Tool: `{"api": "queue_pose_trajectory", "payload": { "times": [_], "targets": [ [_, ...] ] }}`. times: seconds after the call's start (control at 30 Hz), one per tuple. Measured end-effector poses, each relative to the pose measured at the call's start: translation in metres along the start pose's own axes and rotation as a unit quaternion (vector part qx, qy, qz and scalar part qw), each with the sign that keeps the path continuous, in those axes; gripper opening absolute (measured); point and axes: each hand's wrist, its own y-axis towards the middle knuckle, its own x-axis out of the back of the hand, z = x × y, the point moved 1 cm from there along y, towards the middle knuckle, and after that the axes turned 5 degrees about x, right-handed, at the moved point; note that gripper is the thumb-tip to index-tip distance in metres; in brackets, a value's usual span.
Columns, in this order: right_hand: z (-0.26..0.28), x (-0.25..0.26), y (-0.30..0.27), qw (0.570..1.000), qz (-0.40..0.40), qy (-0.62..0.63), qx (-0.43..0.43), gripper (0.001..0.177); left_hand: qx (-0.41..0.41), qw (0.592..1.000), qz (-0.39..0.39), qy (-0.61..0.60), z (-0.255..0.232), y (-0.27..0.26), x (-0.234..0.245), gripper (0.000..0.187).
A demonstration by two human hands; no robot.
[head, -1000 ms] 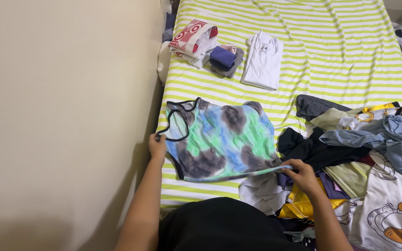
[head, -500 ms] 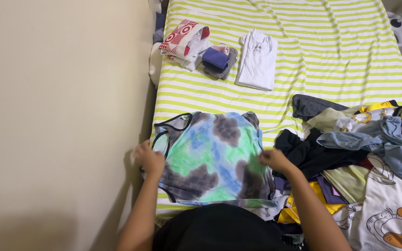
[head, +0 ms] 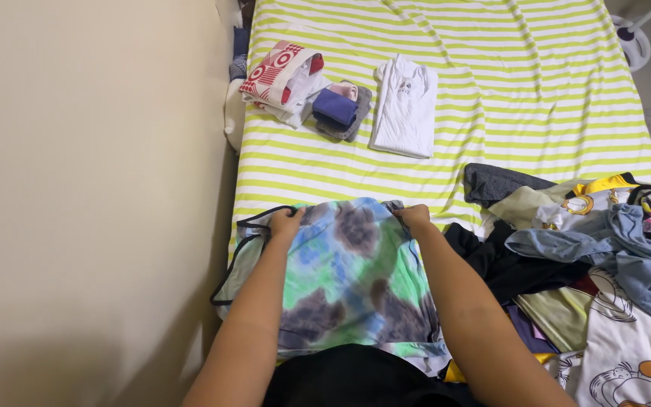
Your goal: The person folds shirts and garments on a bed by hand, smoothing the fabric and placing the items in a stack on the bedsheet.
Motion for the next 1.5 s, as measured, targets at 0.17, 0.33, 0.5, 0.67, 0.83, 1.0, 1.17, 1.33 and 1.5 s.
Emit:
{"api": "queue_pose_trajectory", "payload": {
  "times": [0.17,0.33,0.5,0.67,0.83,1.0,1.17,1.33,1.5],
  "targets": [
    [-0.002,0.056,0.008,0.927,0.076,0.343,-0.133,0.02,-0.025,0.966,-0.066,-0.25,0.01,0.034,0.031,0.041],
    [-0.022,0.102,-0.001,0.938,0.102,0.331,-0.032,0.017,-0.001,0.975,-0.015,-0.223,-0.006,0.018,0.082,0.038],
    [-0.024,0.077,-0.004,0.99,0.029,0.119,0.064,0.016,-0.041,0.986,-0.036,-0.16,-0.015,-0.002,0.09,0.041],
    [-0.012,0.011,-0.003,0.98,-0.094,0.0,0.177,0.027,-0.11,0.979,0.03,-0.168,-0.002,-0.013,0.081,0.032],
    [-0.004,-0.019,0.005,0.984,-0.051,-0.146,0.091,0.054,-0.128,0.986,0.025,-0.105,-0.018,-0.039,0.093,0.032],
    [0.012,0.036,0.02,0.962,0.021,-0.251,0.101,0.044,-0.246,0.968,-0.054,0.024,-0.058,-0.073,0.129,0.032],
    [0.055,0.105,-0.013,0.964,0.016,-0.095,0.248,0.025,-0.301,0.94,-0.098,0.13,-0.085,-0.095,0.145,0.013],
    [0.109,0.149,-0.095,0.898,0.012,0.3,0.322,0.021,-0.304,0.95,-0.046,-0.061,-0.098,-0.096,0.127,0.019],
    [0.137,0.185,-0.146,0.832,0.012,0.468,0.298,0.013,-0.274,0.941,0.187,0.067,-0.095,-0.13,0.121,0.048]
  ]
}}
